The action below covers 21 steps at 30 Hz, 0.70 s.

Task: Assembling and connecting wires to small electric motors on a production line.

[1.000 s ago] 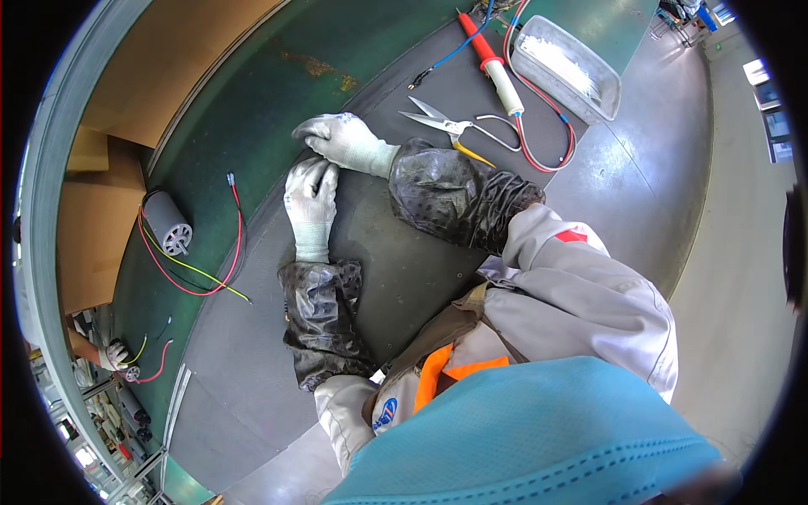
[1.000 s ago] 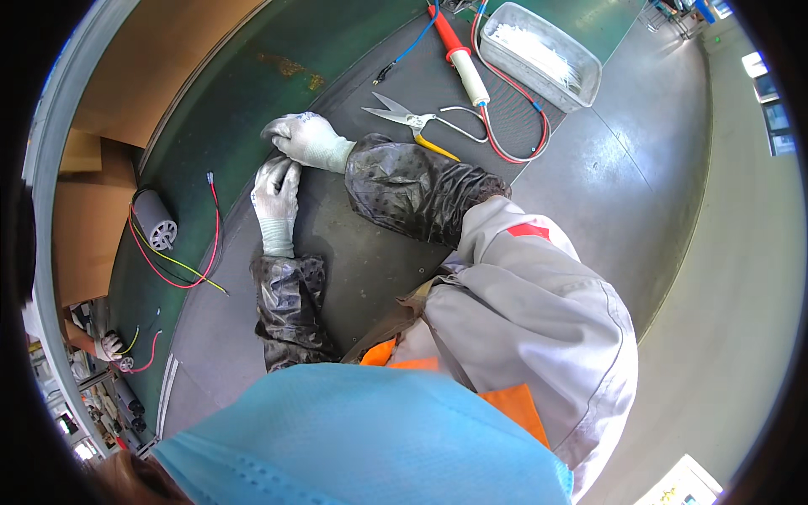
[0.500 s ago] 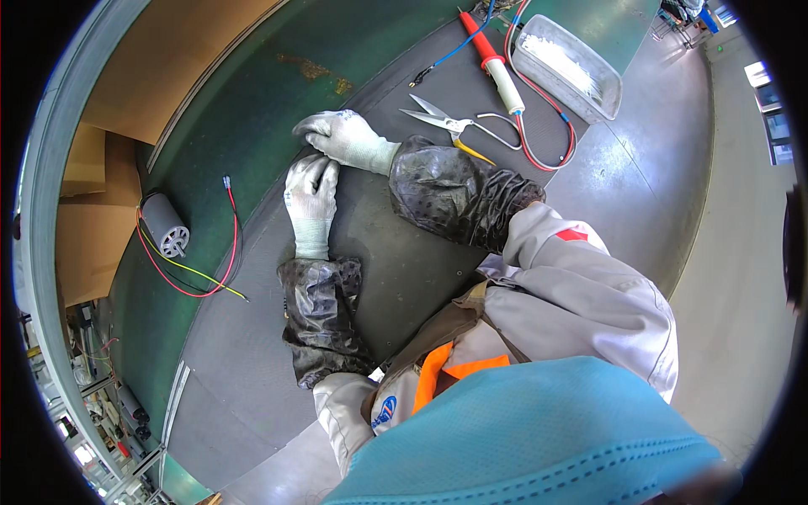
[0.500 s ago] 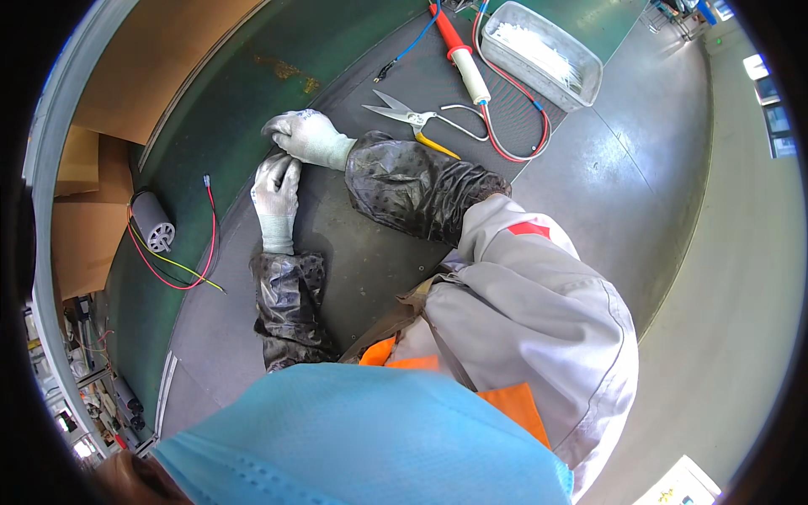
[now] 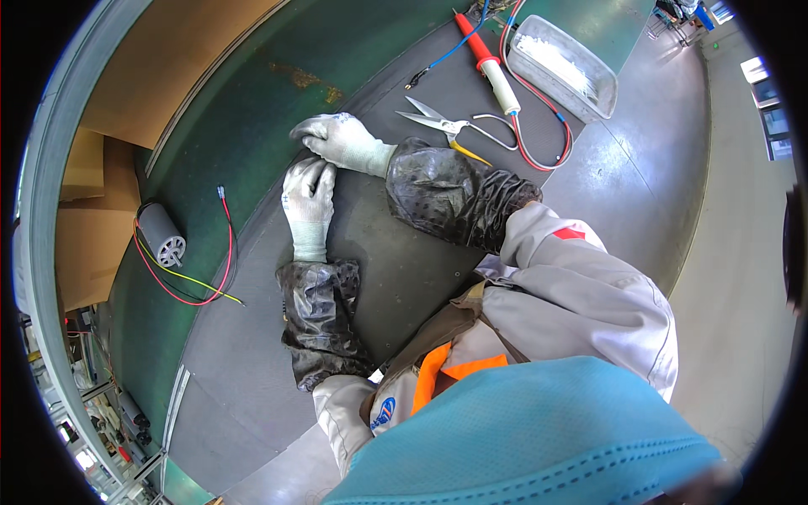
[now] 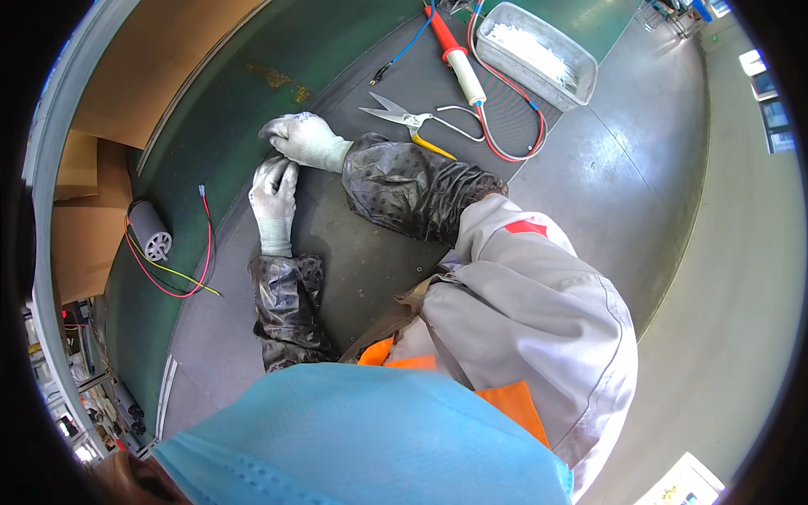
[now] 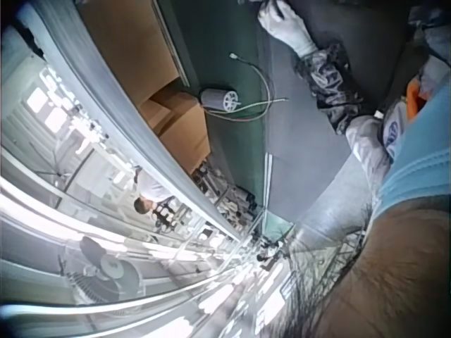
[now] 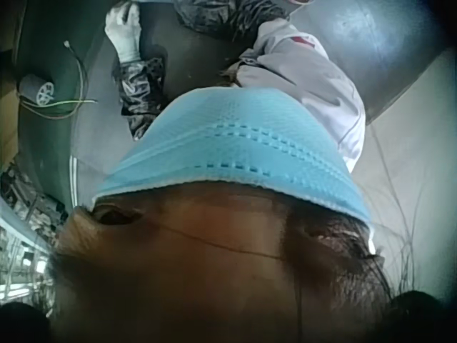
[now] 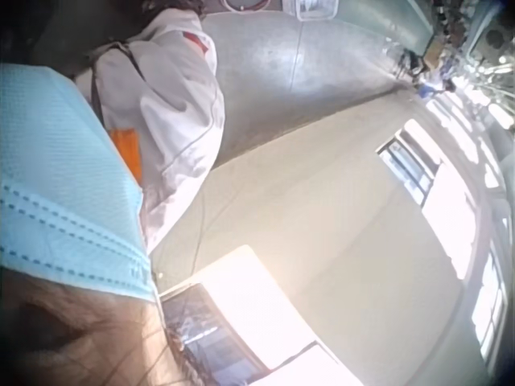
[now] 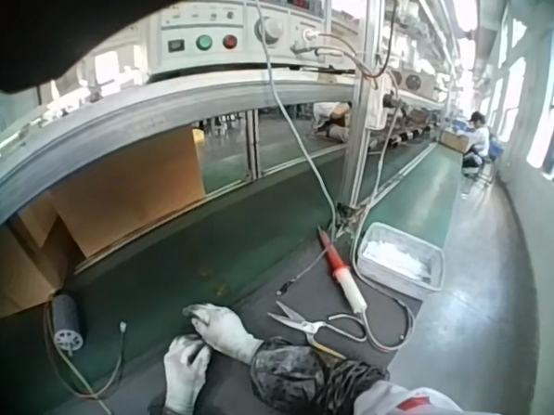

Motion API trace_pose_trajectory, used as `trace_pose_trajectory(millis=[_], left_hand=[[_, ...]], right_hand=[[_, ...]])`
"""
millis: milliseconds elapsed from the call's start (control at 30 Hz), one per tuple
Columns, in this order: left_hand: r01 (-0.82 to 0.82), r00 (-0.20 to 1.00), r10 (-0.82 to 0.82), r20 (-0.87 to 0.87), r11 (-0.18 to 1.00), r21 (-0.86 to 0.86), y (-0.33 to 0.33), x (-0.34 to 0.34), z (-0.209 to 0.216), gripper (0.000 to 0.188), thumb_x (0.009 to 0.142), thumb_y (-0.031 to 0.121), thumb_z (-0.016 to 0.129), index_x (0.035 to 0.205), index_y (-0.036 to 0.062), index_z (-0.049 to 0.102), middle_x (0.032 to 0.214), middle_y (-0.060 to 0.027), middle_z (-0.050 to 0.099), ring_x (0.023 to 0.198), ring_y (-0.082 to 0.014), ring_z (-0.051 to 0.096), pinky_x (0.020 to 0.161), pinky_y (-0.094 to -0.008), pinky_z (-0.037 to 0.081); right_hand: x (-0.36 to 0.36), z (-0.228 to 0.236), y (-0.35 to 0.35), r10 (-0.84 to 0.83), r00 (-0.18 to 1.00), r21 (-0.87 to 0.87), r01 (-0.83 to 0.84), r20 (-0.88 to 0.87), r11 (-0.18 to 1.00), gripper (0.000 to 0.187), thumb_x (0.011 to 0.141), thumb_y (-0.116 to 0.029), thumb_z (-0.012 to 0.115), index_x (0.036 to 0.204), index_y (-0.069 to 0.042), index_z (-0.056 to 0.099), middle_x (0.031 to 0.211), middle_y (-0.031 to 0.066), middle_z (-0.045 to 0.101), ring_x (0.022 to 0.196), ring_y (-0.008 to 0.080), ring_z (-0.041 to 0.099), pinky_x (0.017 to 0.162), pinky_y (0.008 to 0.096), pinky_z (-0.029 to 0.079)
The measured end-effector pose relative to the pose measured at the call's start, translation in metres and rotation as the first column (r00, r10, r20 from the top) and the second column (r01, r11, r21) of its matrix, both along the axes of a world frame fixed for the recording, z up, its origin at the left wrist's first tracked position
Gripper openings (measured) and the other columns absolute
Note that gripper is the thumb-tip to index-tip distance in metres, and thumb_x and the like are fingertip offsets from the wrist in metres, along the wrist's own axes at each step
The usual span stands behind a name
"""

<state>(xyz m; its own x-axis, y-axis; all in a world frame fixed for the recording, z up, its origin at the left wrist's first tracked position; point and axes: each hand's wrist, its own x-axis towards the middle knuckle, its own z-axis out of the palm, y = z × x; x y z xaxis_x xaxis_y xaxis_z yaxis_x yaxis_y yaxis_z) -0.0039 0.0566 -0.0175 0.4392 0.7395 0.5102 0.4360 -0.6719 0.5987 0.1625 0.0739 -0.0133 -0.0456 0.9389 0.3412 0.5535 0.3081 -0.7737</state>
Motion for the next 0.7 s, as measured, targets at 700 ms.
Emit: trace_pose_trajectory(millis=[700], left_hand=[[0.012,0.999,-0.013,0.034,0.999,0.032,0.0,0.0007,-0.0015,0.015,0.091,0.013,0.073,0.1,0.0016,0.075,0.105,-0.0144,0.073,0.1,-0.0319,0.068,0.093,-0.0417,0.051]], right_hand=[[0.0,0.0017,-0.0009,-0.007,1.0,-0.001,0.007,0.016,1.0,0.029,0.099,-0.019,0.057,0.123,-0.01,0.07,0.122,0.0114,0.071,0.113,0.0287,0.068,0.1,0.0387,0.054]])
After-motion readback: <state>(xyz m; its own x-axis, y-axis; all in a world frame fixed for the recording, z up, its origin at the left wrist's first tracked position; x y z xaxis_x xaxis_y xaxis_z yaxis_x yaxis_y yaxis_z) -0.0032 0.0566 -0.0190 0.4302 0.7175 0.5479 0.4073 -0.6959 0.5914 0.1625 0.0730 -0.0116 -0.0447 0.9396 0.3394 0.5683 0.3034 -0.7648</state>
